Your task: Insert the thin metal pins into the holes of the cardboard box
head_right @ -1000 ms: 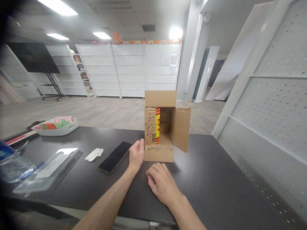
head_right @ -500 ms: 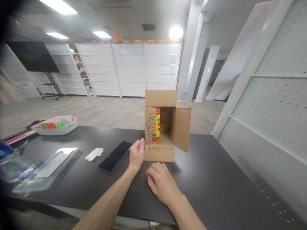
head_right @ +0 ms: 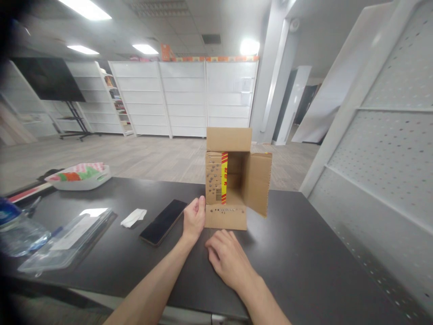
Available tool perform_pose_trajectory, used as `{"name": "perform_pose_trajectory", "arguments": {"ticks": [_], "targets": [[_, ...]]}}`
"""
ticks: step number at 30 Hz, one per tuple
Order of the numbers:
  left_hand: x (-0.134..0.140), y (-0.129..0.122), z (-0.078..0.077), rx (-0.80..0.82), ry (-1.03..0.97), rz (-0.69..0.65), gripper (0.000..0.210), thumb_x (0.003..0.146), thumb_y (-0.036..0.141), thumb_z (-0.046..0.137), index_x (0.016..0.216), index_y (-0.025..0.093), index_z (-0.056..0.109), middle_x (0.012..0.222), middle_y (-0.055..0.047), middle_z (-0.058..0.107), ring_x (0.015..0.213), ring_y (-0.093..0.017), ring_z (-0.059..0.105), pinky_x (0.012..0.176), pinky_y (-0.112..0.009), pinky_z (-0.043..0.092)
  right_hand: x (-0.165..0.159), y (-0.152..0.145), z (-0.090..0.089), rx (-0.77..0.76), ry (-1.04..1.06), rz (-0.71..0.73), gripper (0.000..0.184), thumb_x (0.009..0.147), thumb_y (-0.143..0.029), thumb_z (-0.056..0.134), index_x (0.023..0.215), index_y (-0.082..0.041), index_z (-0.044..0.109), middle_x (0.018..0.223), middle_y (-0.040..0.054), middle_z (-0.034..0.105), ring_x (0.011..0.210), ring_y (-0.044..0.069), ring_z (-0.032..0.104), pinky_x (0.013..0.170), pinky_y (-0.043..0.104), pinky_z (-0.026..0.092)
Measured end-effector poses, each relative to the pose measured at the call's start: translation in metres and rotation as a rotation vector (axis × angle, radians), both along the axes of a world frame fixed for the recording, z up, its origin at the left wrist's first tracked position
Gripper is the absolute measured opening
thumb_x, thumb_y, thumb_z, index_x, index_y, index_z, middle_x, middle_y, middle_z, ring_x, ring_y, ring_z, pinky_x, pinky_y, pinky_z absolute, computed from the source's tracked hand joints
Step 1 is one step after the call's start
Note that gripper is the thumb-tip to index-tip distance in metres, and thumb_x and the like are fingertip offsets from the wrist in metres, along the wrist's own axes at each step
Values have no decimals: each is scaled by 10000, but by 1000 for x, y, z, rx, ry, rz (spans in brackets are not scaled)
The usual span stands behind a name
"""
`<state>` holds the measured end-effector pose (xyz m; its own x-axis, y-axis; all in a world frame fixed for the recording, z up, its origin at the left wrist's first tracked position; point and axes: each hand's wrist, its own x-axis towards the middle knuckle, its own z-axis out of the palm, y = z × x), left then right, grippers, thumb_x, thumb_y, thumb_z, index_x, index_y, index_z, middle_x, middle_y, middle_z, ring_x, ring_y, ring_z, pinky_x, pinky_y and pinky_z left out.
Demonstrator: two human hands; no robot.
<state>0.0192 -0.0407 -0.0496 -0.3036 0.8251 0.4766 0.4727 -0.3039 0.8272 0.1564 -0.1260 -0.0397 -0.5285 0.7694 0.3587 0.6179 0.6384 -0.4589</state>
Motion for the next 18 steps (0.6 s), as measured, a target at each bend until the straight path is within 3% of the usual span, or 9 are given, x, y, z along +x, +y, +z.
{"name": "perform_pose_trajectory", "arguments": {"ticks": [18], "targets": [[0,-1,2,2,-6,-3,444,897,452,382,552,185,301,495,62,300,487,-76,267,501,-224,218,0,-2,4,17,10,-20,155,880,-131,472,926,-224,587,888,20,592,870,178,520,786,319,372]]}}
